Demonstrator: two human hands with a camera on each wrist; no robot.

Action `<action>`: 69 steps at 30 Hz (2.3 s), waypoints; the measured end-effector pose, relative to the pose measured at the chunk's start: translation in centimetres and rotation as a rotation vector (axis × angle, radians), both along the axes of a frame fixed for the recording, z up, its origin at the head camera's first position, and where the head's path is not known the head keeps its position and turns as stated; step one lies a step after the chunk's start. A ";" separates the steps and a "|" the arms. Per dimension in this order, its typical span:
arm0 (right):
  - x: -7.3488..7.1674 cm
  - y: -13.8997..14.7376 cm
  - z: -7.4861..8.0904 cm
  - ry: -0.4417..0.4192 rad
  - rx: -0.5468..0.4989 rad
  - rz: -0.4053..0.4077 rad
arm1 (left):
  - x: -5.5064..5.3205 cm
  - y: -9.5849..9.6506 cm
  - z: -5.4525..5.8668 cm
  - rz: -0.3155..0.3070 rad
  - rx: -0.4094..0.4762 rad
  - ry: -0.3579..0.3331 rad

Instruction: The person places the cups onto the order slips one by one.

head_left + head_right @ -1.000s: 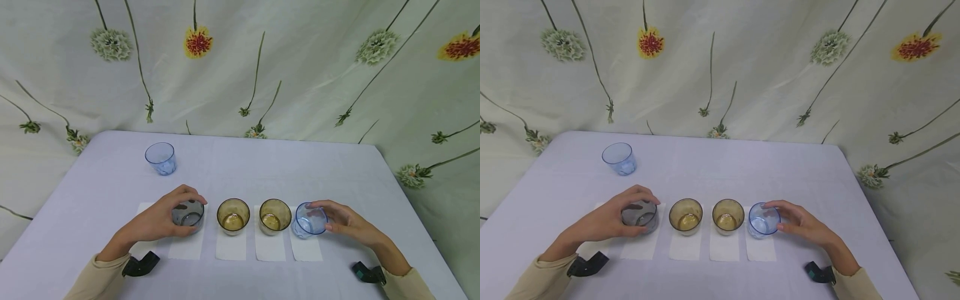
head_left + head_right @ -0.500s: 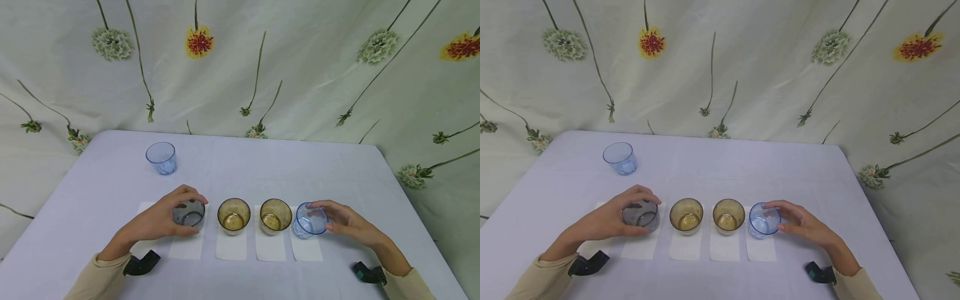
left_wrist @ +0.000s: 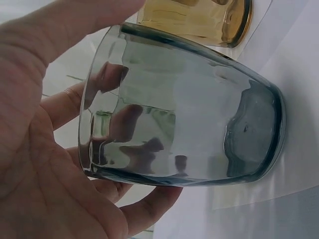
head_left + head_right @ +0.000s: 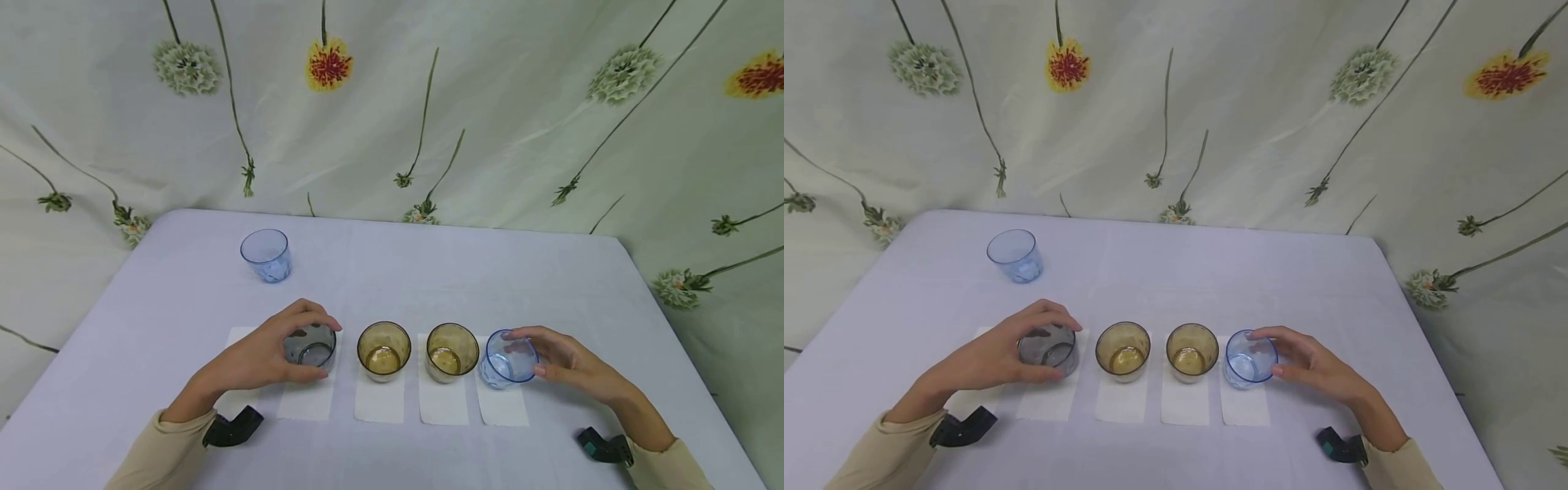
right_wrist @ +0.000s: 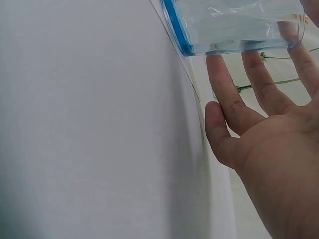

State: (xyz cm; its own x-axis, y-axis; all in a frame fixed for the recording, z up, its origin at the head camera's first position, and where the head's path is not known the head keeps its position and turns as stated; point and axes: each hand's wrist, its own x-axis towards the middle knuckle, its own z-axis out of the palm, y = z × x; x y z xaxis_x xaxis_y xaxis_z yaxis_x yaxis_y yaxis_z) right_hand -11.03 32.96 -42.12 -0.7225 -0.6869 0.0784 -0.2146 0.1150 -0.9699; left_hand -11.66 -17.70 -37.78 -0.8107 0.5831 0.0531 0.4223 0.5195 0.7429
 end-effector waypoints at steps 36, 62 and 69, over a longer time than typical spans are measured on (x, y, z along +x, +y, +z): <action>-0.1 0.1 -0.4 0.017 0.025 -0.010 | -2.8 -2.3 3.8 0.315 0.134 0.164; 0.0 0.0 -0.2 0.004 0.010 -0.007 | -8.9 -7.2 2.1 0.527 0.260 -0.081; 0.0 -0.1 0.0 0.012 0.010 -0.008 | -9.7 -7.6 1.0 0.480 0.384 -0.243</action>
